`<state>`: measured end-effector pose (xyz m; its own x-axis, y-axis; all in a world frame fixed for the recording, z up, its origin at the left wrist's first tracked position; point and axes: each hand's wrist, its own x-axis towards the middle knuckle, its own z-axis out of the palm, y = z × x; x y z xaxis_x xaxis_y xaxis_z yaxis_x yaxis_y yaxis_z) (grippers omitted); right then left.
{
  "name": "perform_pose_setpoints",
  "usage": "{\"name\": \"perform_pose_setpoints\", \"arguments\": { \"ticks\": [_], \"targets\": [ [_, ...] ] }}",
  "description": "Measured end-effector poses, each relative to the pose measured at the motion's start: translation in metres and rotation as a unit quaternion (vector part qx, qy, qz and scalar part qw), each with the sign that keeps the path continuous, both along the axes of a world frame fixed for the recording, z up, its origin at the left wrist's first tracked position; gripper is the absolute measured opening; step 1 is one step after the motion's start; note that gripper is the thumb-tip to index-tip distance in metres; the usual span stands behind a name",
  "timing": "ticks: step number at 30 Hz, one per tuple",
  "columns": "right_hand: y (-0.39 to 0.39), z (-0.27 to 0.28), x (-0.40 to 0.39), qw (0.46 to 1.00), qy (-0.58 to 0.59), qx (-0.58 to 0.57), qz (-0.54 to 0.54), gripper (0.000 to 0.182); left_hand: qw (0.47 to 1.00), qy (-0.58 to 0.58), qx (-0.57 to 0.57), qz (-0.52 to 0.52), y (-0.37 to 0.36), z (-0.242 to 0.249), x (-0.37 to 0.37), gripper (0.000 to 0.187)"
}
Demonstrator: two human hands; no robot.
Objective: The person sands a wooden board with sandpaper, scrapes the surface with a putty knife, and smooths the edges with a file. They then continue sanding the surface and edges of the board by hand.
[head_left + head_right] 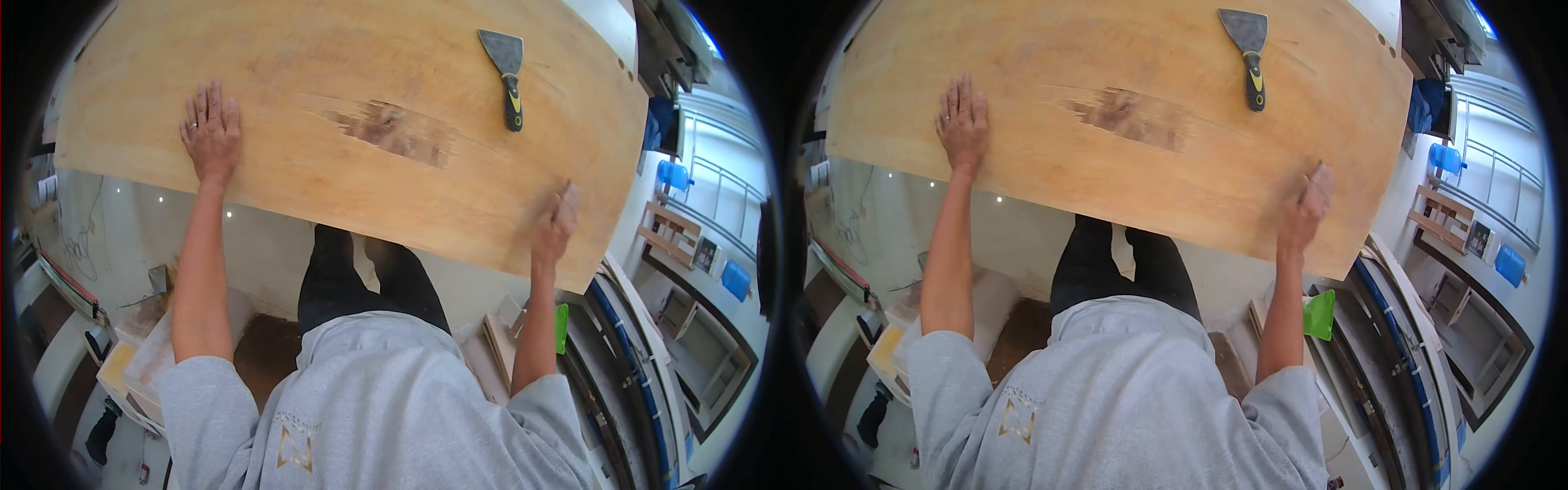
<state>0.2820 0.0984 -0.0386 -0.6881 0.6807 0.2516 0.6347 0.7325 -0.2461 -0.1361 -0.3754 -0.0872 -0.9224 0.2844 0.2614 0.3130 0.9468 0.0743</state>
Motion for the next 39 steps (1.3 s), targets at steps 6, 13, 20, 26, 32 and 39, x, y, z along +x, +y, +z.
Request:
{"name": "perform_pose_setpoints", "arguments": {
  "ticks": [6, 13, 20, 26, 32, 39],
  "targets": [
    [-0.176, -0.008, -0.117, 0.994, -0.050, -0.080, 0.049, 0.062, 1.000, -0.023, 0.017, 0.010, 0.002, 0.004, 0.003, 0.063],
    [-0.275, 0.026, -0.148, 0.884, 0.007, -0.319, 0.342, 0.064, 1.000, -0.012, 0.016, 0.000, 0.005, 0.008, 0.001, 0.062],
    [-0.210, 0.081, -0.111, 0.915, 0.218, -0.334, -0.064, 0.023, 1.000, -0.019, 0.016, 0.005, 0.004, 0.010, 0.004, 0.062],
    [-0.144, 0.087, -0.053, 0.989, 0.119, -0.073, -0.048, 0.023, 1.000, -0.006, 0.019, 0.000, -0.001, 0.001, 0.004, 0.063],
    [-0.110, 0.038, -0.051, 0.982, 0.109, -0.038, -0.146, 0.037, 0.999, -0.003, 0.040, -0.006, 0.001, 0.004, 0.005, 0.063],
    [-0.149, -0.024, -0.079, 0.977, 0.072, -0.062, -0.189, 0.054, 0.998, -0.014, 0.052, -0.015, -0.001, 0.002, 0.004, 0.064]
  ]
}}
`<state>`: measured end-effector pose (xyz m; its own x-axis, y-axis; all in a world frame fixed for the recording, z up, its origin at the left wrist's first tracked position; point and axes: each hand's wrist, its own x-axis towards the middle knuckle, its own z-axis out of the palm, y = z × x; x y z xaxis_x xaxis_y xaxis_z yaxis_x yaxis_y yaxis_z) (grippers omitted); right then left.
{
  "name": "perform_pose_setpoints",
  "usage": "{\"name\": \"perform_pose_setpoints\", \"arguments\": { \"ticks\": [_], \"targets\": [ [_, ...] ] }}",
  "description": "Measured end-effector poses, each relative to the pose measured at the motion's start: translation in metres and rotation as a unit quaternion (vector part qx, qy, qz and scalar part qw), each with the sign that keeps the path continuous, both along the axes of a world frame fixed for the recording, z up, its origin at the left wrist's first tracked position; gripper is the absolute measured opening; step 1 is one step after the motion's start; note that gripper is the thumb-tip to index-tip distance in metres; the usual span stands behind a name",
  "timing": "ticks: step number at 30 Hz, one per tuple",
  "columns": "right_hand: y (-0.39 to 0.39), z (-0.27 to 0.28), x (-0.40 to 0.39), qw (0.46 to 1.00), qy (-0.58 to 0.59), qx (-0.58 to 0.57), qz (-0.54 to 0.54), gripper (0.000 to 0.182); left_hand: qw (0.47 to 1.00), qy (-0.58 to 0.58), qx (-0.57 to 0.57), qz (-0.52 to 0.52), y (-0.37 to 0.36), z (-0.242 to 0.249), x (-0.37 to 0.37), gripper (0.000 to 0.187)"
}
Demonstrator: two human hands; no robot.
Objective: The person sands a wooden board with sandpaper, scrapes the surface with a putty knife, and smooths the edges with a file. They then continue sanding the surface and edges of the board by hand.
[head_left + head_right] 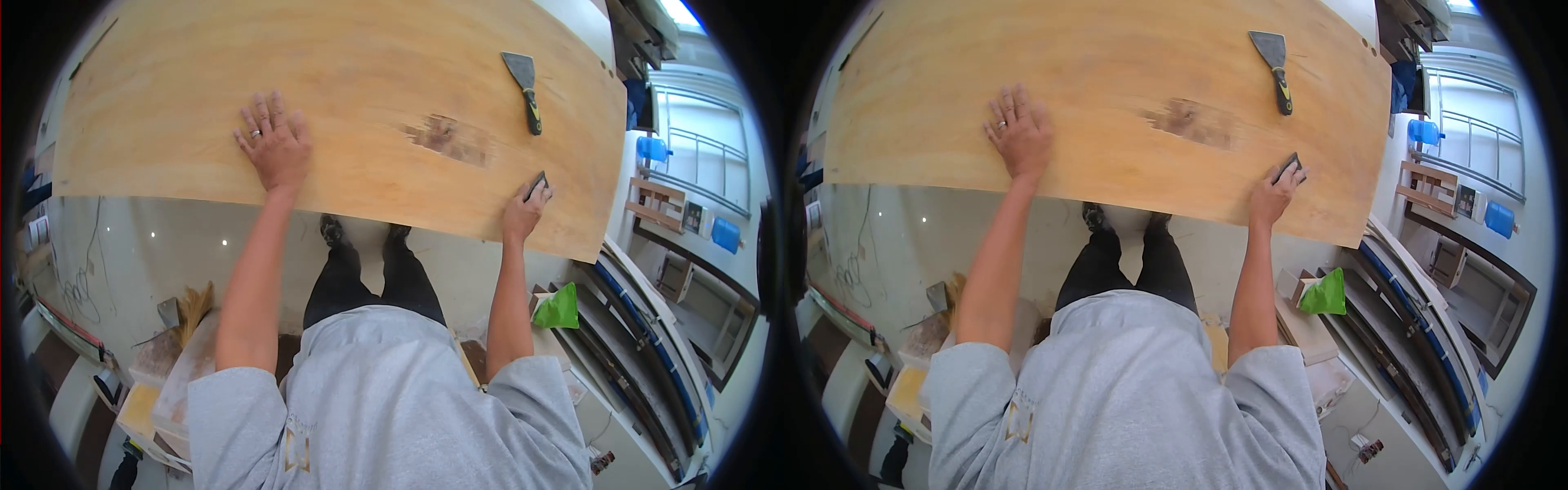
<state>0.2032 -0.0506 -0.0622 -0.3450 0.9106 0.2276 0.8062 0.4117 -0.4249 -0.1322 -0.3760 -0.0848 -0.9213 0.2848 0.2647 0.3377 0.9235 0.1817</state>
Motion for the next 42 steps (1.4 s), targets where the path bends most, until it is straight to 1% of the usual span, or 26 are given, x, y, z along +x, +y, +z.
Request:
{"name": "perform_pose_setpoints", "arguments": {
  "ticks": [2, 4, 6, 7, 8, 9, 10, 13, 15, 17, 20, 21, 23, 24, 26, 27, 28, 29, 30, 31, 32, 33, 35, 37, 40, 42],
  "targets": [
    [0.006, -0.010, -0.011, 0.999, -0.005, -0.017, -0.030, 0.052, 1.000, -0.011, -0.005, 0.004, 0.002, 0.005, 0.001, 0.065],
    [-0.007, -0.028, -0.029, 0.993, -0.064, -0.026, 0.091, 0.052, 1.000, -0.012, -0.006, 0.005, 0.004, 0.007, 0.001, 0.066],
    [-0.072, -0.030, -0.088, 0.961, -0.101, 0.106, 0.236, 0.054, 1.000, -0.003, -0.008, 0.003, 0.004, 0.007, 0.002, 0.066],
    [-0.118, -0.007, -0.126, 0.962, -0.010, 0.042, 0.268, 0.052, 1.000, -0.002, -0.003, 0.002, 0.004, 0.007, 0.001, 0.066],
    [-0.160, 0.014, -0.153, 0.945, 0.022, 0.017, 0.326, 0.053, 1.000, -0.002, 0.001, 0.000, 0.004, 0.007, 0.002, 0.066],
    [-0.192, 0.014, -0.173, 0.904, 0.045, -0.028, 0.425, 0.055, 1.000, -0.001, 0.007, -0.002, 0.004, 0.008, 0.002, 0.065],
    [-0.207, 0.016, -0.186, 0.850, 0.068, -0.071, 0.518, 0.056, 1.000, -0.004, 0.017, -0.005, 0.003, 0.007, 0.000, 0.065],
    [-0.198, 0.040, -0.197, 0.860, 0.069, -0.073, 0.500, 0.058, 0.998, -0.032, 0.061, -0.008, 0.000, 0.006, 0.000, 0.062],
    [-0.145, 0.064, -0.187, 0.920, 0.006, 0.087, 0.383, 0.052, 0.993, -0.060, 0.105, 0.004, 0.000, 0.005, -0.003, 0.060],
    [-0.100, 0.065, -0.187, 0.962, 0.028, 0.038, 0.267, 0.052, 0.994, -0.047, 0.099, 0.003, -0.002, 0.003, 0.001, 0.058],
    [-0.099, 0.000, -0.186, 0.942, -0.102, 0.127, 0.292, 0.053, 0.993, -0.030, 0.118, -0.003, 0.000, 0.006, 0.001, 0.056],
    [-0.142, 0.034, -0.197, 0.916, -0.233, 0.115, 0.305, 0.057, 0.991, -0.028, 0.128, -0.003, 0.000, 0.006, 0.000, 0.056],
    [-0.195, 0.017, -0.186, 0.880, -0.105, 0.083, 0.456, 0.057, 0.993, -0.030, 0.116, -0.002, 0.001, 0.005, -0.007, 0.055],
    [-0.198, 0.021, -0.176, 0.858, -0.072, 0.017, 0.508, 0.056, 0.994, -0.040, 0.105, -0.007, -0.004, 0.003, 0.000, 0.055],
    [-0.176, 0.032, -0.184, 0.796, 0.011, -0.085, 0.599, 0.055, 0.987, -0.050, 0.150, -0.013, -0.003, 0.006, -0.002, 0.054],
    [-0.150, 0.025, -0.191, 0.841, 0.024, -0.004, 0.541, 0.056, 0.983, -0.058, 0.171, -0.014, -0.004, 0.004, -0.001, 0.054],
    [-0.124, 0.045, -0.193, 0.890, -0.005, -0.048, 0.454, 0.057, 0.985, -0.053, 0.163, -0.013, -0.005, 0.002, 0.001, 0.054],
    [-0.111, 0.046, -0.199, 0.916, -0.039, -0.027, 0.399, 0.057, 0.987, -0.047, 0.155, -0.012, -0.003, 0.001, 0.000, 0.053],
    [-0.097, 0.046, -0.205, 0.936, -0.076, -0.010, 0.344, 0.057, 0.988, -0.040, 0.147, -0.012, -0.003, 0.000, -0.001, 0.053],
    [-0.089, 0.016, -0.204, 0.938, -0.118, 0.071, 0.319, 0.058, 0.988, -0.041, 0.152, -0.014, -0.005, 0.001, 0.001, 0.053],
    [-0.085, 0.001, -0.204, 0.932, -0.157, 0.153, 0.290, 0.058, 0.986, -0.039, 0.159, -0.019, -0.005, 0.003, 0.001, 0.053],
    [-0.112, 0.001, -0.218, 0.932, -0.161, 0.137, 0.295, 0.059, 0.985, -0.035, 0.167, -0.025, -0.003, 0.005, -0.002, 0.052],
    [-0.175, 0.003, -0.226, 0.881, -0.088, 0.134, 0.445, 0.058, 0.983, -0.052, 0.175, -0.034, -0.004, 0.002, -0.006, 0.053],
    [-0.212, 0.015, -0.224, 0.866, 0.011, -0.014, 0.501, 0.057, 0.984, -0.070, 0.158, -0.039, -0.017, -0.005, 0.000, 0.054],
    [-0.149, 0.019, -0.205, 0.850, -0.073, 0.080, 0.516, 0.055, 0.986, -0.065, 0.145, -0.055, -0.010, -0.009, -0.004, 0.053],
    [-0.074, 0.012, -0.164, 0.896, -0.077, 0.098, 0.427, 0.054, 0.987, -0.051, 0.141, -0.055, -0.009, -0.003, -0.003, 0.053]
  ]
}}
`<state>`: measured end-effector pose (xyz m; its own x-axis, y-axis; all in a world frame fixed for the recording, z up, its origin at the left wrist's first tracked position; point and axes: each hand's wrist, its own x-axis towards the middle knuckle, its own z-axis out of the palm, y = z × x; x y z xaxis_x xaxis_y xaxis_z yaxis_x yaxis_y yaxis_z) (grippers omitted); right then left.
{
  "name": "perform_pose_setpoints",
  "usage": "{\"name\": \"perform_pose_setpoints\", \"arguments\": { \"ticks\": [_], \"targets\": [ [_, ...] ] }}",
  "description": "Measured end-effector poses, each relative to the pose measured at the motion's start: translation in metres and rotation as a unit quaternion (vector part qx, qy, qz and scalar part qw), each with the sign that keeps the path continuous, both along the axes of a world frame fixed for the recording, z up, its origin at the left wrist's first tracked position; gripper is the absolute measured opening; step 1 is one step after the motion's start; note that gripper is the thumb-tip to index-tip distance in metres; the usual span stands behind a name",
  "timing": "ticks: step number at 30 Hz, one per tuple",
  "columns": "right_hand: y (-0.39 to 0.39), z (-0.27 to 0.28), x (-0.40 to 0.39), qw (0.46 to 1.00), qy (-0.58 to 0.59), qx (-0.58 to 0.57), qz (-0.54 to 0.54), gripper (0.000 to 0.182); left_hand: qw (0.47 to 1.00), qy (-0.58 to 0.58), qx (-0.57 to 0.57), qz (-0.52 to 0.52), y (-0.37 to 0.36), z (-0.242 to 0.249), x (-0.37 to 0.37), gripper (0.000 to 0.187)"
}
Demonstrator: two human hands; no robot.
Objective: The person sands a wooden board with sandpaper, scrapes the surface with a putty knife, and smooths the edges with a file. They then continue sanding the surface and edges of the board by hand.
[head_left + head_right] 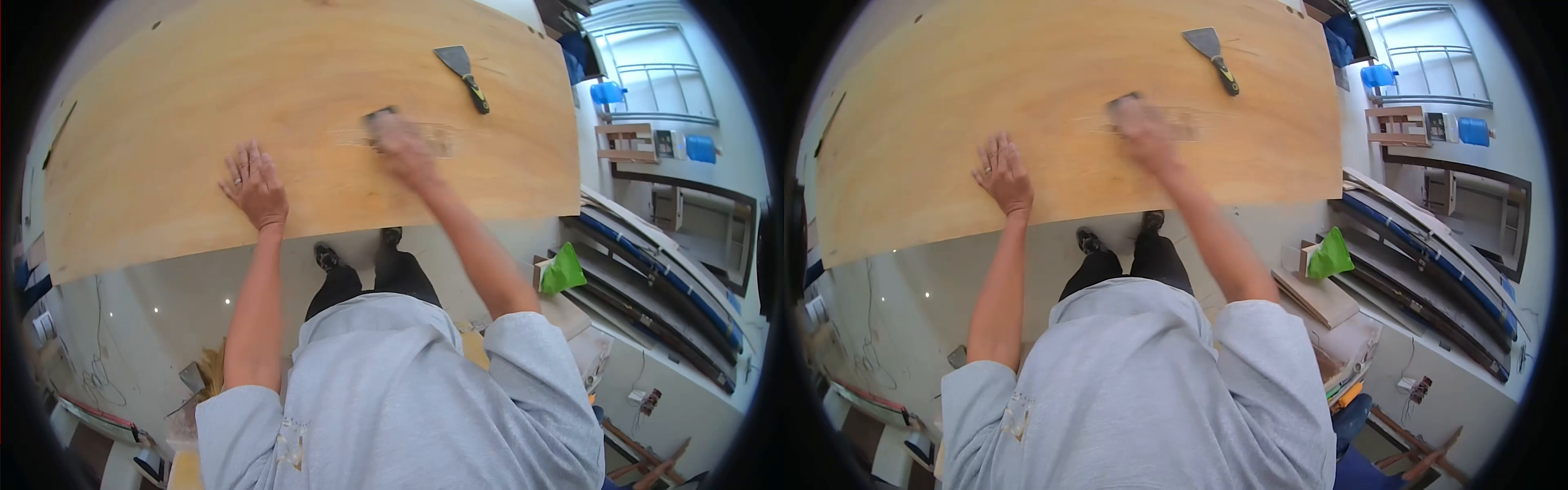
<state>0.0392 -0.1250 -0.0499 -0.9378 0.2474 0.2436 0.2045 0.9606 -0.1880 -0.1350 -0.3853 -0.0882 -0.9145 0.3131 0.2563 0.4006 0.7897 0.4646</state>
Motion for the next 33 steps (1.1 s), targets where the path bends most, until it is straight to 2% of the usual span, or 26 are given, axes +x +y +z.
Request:
{"name": "perform_pose_setpoints", "arguments": {
  "ticks": [1, 2, 3, 5, 8, 10, 12, 15, 17, 19, 22, 24, 26, 29, 30, 31, 32, 33],
  "targets": [
    [0.030, 0.023, 0.026, 0.994, -0.080, -0.027, -0.071, 0.054, 1.000, -0.002, -0.010, 0.003, 0.001, 0.000, 0.000, 0.055],
    [0.074, -0.001, 0.062, 0.997, -0.019, 0.011, -0.072, 0.051, 1.000, -0.005, -0.019, 0.005, 0.001, -0.002, -0.001, 0.056],
    [0.099, -0.002, 0.096, 0.985, -0.067, 0.014, -0.159, 0.049, 1.000, -0.008, -0.029, 0.009, 0.002, -0.003, -0.001, 0.056],
    [0.164, -0.045, 0.171, 0.942, -0.155, 0.229, -0.189, 0.050, 0.999, -0.012, -0.040, 0.012, 0.003, 0.001, -0.001, 0.058],
    [0.125, -0.037, 0.121, 0.920, -0.108, 0.025, -0.376, 0.054, 0.999, -0.020, -0.049, 0.011, 0.005, 0.008, 0.004, 0.059],
    [0.049, -0.010, 0.062, 0.969, -0.059, 0.020, -0.239, 0.056, 0.998, -0.023, -0.060, 0.009, 0.006, 0.010, 0.001, 0.060],
    [-0.023, -0.015, 0.022, 0.987, 0.003, -0.011, -0.162, 0.058, 0.998, -0.023, -0.056, 0.002, 0.007, 0.013, 0.001, 0.060],
    [0.003, 0.012, 0.052, 0.998, -0.052, 0.016, -0.039, 0.056, 0.998, -0.023, -0.055, -0.013, 0.001, 0.011, 0.001, 0.060],
    [0.064, -0.009, 0.092, 0.981, -0.060, -0.048, -0.178, 0.054, 0.998, -0.019, -0.059, -0.013, 0.002, 0.008, 0.001, 0.060],
    [0.118, -0.009, 0.147, 0.931, -0.224, 0.052, -0.283, 0.054, 0.997, -0.006, -0.071, -0.006, 0.001, 0.003, -0.001, 0.060],
    [0.109, -0.044, 0.137, 0.913, -0.124, 0.049, -0.386, 0.054, 0.997, -0.021, -0.075, 0.002, 0.004, 0.010, 0.003, 0.060],
    [0.044, -0.052, 0.088, 0.970, -0.006, 0.057, -0.238, 0.055, 0.997, -0.020, -0.072, -0.005, 0.003, 0.012, 0.004, 0.060],
    [-0.038, -0.024, 0.045, 0.991, 0.018, -0.008, -0.131, 0.057, 0.998, -0.019, -0.064, -0.010, 0.004, 0.014, 0.002, 0.060],
    [0.008, 0.017, 0.078, 0.999, -0.036, 0.030, -0.018, 0.057, 0.998, -0.019, -0.062, -0.018, 0.003, 0.012, 0.001, 0.059],
    [0.041, 0.007, 0.100, 0.992, -0.060, -0.001, -0.112, 0.056, 0.998, -0.016, -0.064, -0.017, 0.002, 0.012, 0.001, 0.059],
    [0.075, 0.015, 0.121, 0.958, -0.142, -0.092, -0.230, 0.054, 0.998, -0.013, -0.067, -0.017, 0.002, 0.011, 0.001, 0.059],
    [0.109, 0.023, 0.142, 0.896, -0.227, -0.157, -0.347, 0.053, 0.997, -0.014, -0.072, -0.012, 0.002, 0.012, 0.002, 0.059],
    [0.131, 0.014, 0.170, 0.902, -0.149, -0.105, -0.391, 0.054, 0.997, -0.015, -0.076, -0.008, 0.004, 0.013, 0.002, 0.059]
  ]
}}
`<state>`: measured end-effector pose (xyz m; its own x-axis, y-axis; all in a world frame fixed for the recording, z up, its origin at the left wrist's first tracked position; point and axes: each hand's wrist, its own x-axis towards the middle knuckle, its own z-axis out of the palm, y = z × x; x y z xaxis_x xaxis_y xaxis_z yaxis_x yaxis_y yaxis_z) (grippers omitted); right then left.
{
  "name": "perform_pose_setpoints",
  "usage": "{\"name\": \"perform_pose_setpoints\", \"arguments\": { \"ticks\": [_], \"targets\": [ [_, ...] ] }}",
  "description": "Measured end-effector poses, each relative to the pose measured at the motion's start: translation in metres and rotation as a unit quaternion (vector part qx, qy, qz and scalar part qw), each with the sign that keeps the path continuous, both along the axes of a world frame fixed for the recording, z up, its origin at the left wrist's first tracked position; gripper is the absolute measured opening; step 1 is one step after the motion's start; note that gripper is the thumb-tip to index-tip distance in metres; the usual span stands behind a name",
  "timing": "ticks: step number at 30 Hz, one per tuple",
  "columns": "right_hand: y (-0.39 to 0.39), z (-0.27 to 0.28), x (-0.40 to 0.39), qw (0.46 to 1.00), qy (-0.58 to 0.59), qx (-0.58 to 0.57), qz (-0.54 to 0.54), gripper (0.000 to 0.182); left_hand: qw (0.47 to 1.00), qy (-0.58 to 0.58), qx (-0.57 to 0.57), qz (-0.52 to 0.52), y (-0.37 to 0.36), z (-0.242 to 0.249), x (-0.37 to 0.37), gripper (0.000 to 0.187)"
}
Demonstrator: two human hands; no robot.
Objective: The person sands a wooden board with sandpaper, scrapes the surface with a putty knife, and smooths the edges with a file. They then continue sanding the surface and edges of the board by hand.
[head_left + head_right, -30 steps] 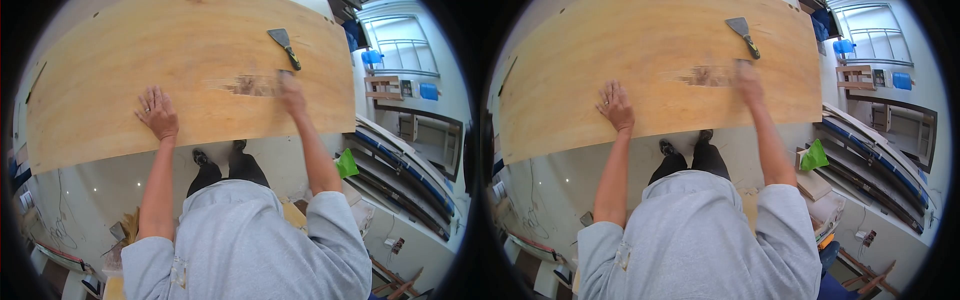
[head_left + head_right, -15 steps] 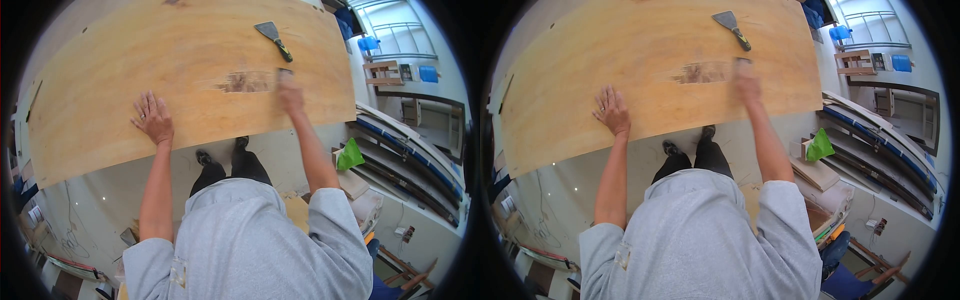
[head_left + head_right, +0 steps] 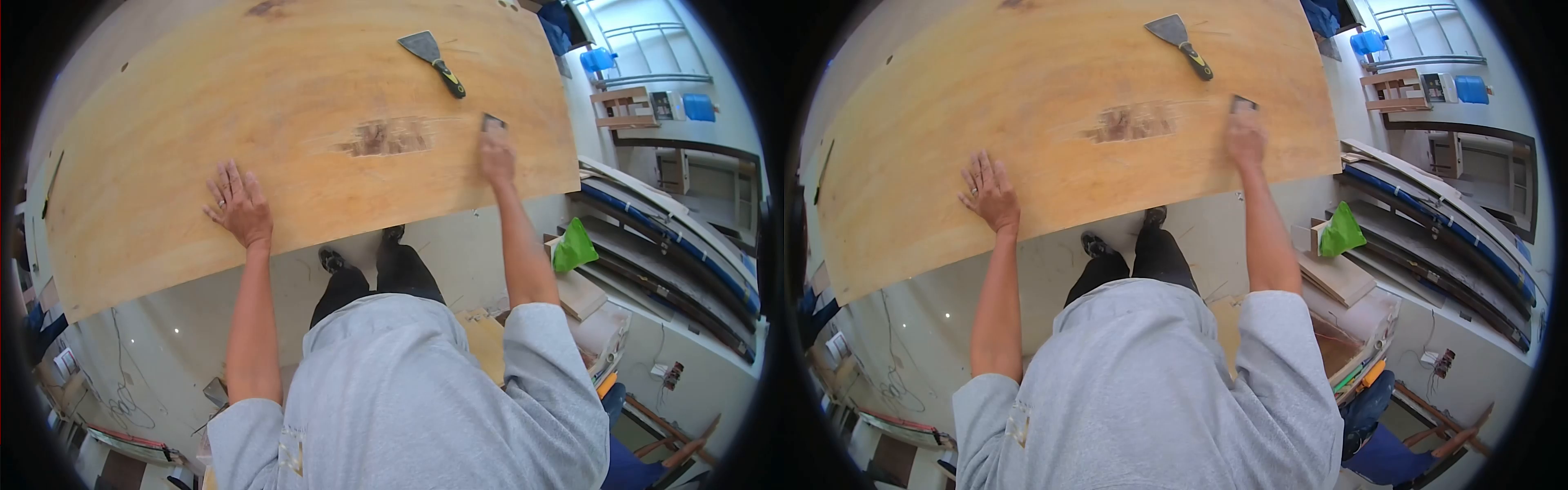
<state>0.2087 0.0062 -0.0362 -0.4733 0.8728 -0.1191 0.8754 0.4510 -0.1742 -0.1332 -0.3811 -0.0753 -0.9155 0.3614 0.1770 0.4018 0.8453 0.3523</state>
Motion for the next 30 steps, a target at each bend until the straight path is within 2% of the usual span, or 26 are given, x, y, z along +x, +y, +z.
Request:
{"name": "perform_pose_setpoints", "arguments": {
  "ticks": [1, 4, 5, 7, 10, 12, 14, 16, 19, 21, 22, 25, 26, 28, 30],
  "targets": [
    [0.012, -0.016, 0.018, 0.995, 0.047, 0.084, -0.037, 0.055, 1.000, 0.000, -0.004, 0.005, 0.002, 0.001, 0.001, 0.059],
    [-0.033, -0.050, -0.025, 0.974, 0.047, 0.199, 0.098, 0.057, 1.000, 0.006, -0.016, 0.008, 0.003, 0.003, 0.002, 0.060],
    [-0.084, -0.039, -0.060, 0.970, 0.146, 0.148, 0.128, 0.057, 1.000, 0.004, -0.020, 0.006, 0.005, 0.004, -0.001, 0.060],
    [-0.165, -0.037, -0.103, 0.951, 0.169, 0.094, 0.241, 0.056, 0.999, -0.002, -0.032, 0.003, 0.002, 0.006, 0.001, 0.060],
    [-0.189, -0.016, -0.095, 0.912, 0.203, 0.017, 0.356, 0.057, 0.999, -0.003, -0.038, -0.006, 0.002, 0.010, 0.003, 0.059],
    [-0.125, -0.017, -0.065, 0.942, 0.105, 0.077, 0.309, 0.057, 0.999, -0.006, -0.044, -0.003, 0.001, 0.006, 0.001, 0.059],
    [-0.061, -0.015, -0.016, 0.978, 0.115, 0.054, 0.168, 0.058, 0.999, -0.007, -0.050, 0.000, -0.001, 0.004, -0.001, 0.058],
    [-0.028, -0.007, 0.017, 0.995, 0.061, 0.076, -0.006, 0.060, 0.999, -0.005, -0.052, 0.007, 0.002, 0.004, 0.001, 0.058],
    [-0.084, -0.028, -0.016, 0.985, 0.055, 0.149, 0.072, 0.063, 0.998, 0.002, -0.055, 0.007, 0.005, 0.008, 0.002, 0.058],
    [-0.164, -0.030, -0.067, 0.963, 0.187, 0.033, 0.193, 0.063, 0.998, 0.001, -0.057, 0.008, 0.006, 0.007, -0.001, 0.058],
    [-0.196, -0.006, -0.084, 0.946, 0.196, -0.011, 0.256, 0.061, 0.998, -0.005, -0.060, 0.008, 0.002, 0.004, 0.002, 0.058],
    [-0.194, -0.002, -0.090, 0.891, 0.235, -0.041, 0.387, 0.061, 0.998, 0.023, -0.060, -0.005, -0.005, -0.007, -0.005, 0.057],
    [-0.167, 0.005, -0.075, 0.901, 0.218, -0.052, 0.372, 0.060, 0.998, 0.021, -0.061, -0.004, -0.010, -0.008, -0.005, 0.057],
    [-0.113, -0.004, -0.030, 0.949, 0.141, 0.021, 0.280, 0.061, 0.998, 0.017, -0.059, 0.003, -0.009, -0.013, -0.007, 0.056],
    [-0.060, -0.007, 0.013, 0.979, 0.115, 0.043, 0.161, 0.063, 0.998, 0.013, -0.065, 0.013, -0.005, -0.007, -0.004, 0.056]
  ]
}}
